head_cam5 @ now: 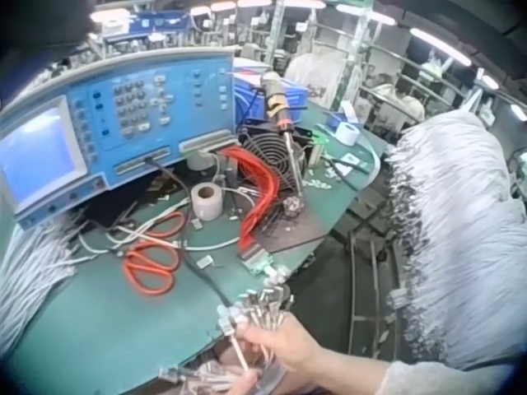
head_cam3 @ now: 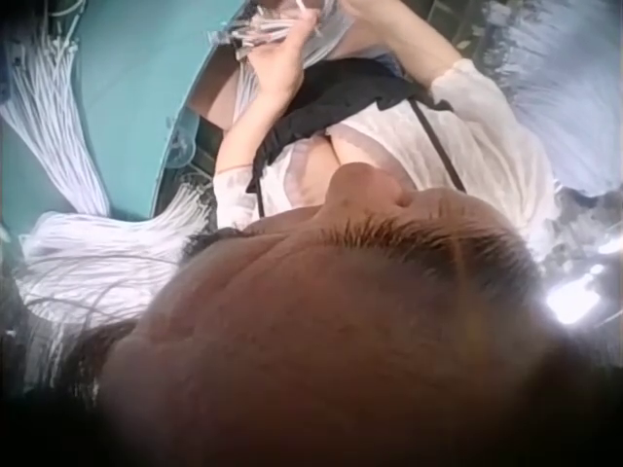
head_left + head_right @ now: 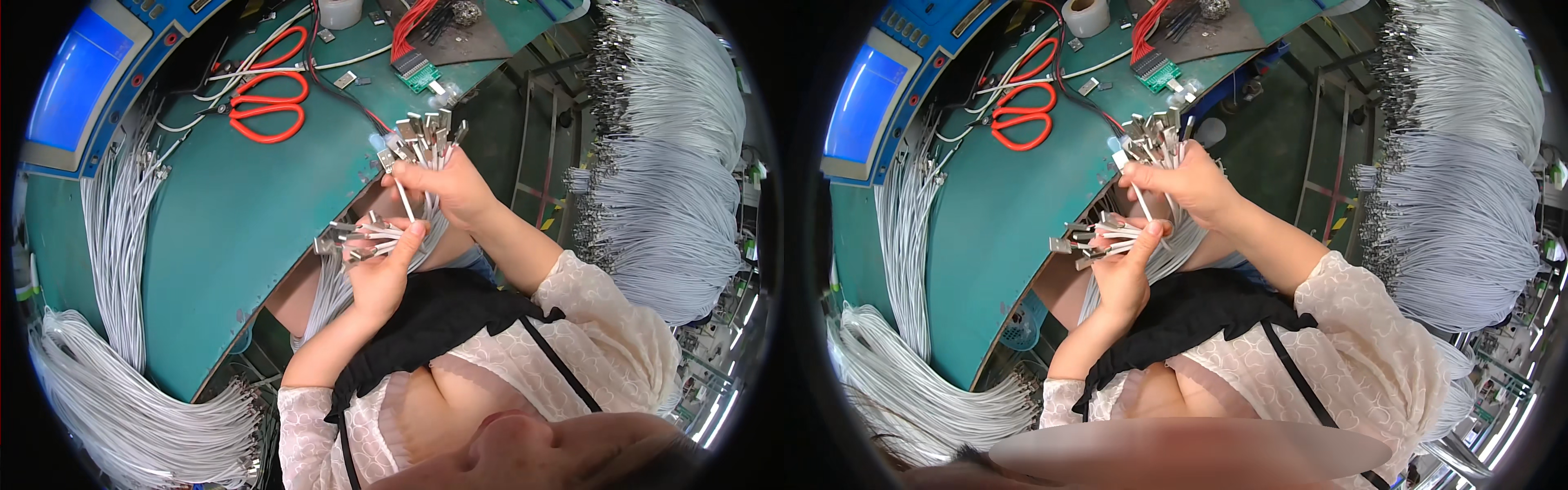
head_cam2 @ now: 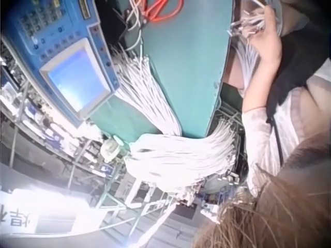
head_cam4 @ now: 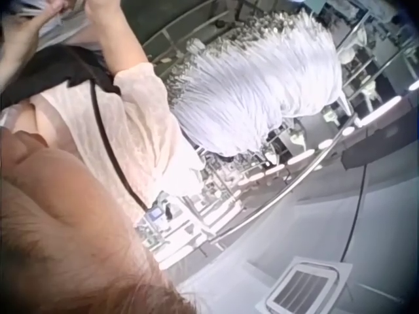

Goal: The person organizes bundles of white wires by hand, attaching them to metal connectors at a workbench.

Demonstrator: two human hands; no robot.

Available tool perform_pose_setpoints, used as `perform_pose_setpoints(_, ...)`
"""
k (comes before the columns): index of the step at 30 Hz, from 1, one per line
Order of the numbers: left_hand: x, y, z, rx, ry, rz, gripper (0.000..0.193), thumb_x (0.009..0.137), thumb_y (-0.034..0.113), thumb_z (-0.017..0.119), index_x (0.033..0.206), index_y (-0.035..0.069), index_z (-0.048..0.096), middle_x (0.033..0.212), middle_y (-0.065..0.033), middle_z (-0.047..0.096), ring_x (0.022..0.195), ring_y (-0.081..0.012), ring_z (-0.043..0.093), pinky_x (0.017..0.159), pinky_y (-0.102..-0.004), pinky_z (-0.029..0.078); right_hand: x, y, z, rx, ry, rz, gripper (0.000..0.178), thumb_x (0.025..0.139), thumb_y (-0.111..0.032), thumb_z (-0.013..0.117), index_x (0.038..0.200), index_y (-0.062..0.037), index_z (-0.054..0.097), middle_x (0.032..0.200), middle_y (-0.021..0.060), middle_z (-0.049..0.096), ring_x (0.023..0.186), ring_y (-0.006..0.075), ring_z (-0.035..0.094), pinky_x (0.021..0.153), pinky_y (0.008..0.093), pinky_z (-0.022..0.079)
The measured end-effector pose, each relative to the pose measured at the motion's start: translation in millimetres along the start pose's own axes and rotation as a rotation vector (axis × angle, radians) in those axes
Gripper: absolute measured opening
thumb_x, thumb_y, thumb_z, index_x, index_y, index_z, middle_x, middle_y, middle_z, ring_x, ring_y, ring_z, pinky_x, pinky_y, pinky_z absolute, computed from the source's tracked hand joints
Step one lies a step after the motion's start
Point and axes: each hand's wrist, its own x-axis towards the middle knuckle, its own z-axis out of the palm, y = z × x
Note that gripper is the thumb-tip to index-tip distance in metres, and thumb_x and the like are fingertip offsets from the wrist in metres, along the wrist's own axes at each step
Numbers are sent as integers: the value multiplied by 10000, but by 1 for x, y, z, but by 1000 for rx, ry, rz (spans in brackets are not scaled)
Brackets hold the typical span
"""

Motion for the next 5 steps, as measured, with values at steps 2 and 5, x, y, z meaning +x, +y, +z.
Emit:
perform_pose_setpoints(2, 0, -2, -2, 8, -16, 11, 87, 744, 40, 662, 806, 12, 607, 764, -28, 613, 679, -69, 540, 639, -201, 424, -1, -1, 1, -63, -46, 31, 195, 750, -103, 635, 915, -43, 552, 726, 22, 575, 603, 63, 518, 495, 178, 378)
perform_pose_setpoints(5, 3, -13, -7, 18, -77, 140, 155, 744, 44, 663, 883, 12, 602, 882, -83, 616, 777, -96, 554, 694, -210, 432, -7, 6, 1, 26, 26, 15, 221, 776, -122, 611, 966, -37, 539, 788, 57, 611, 649, 83, 565, 522, 183, 402)
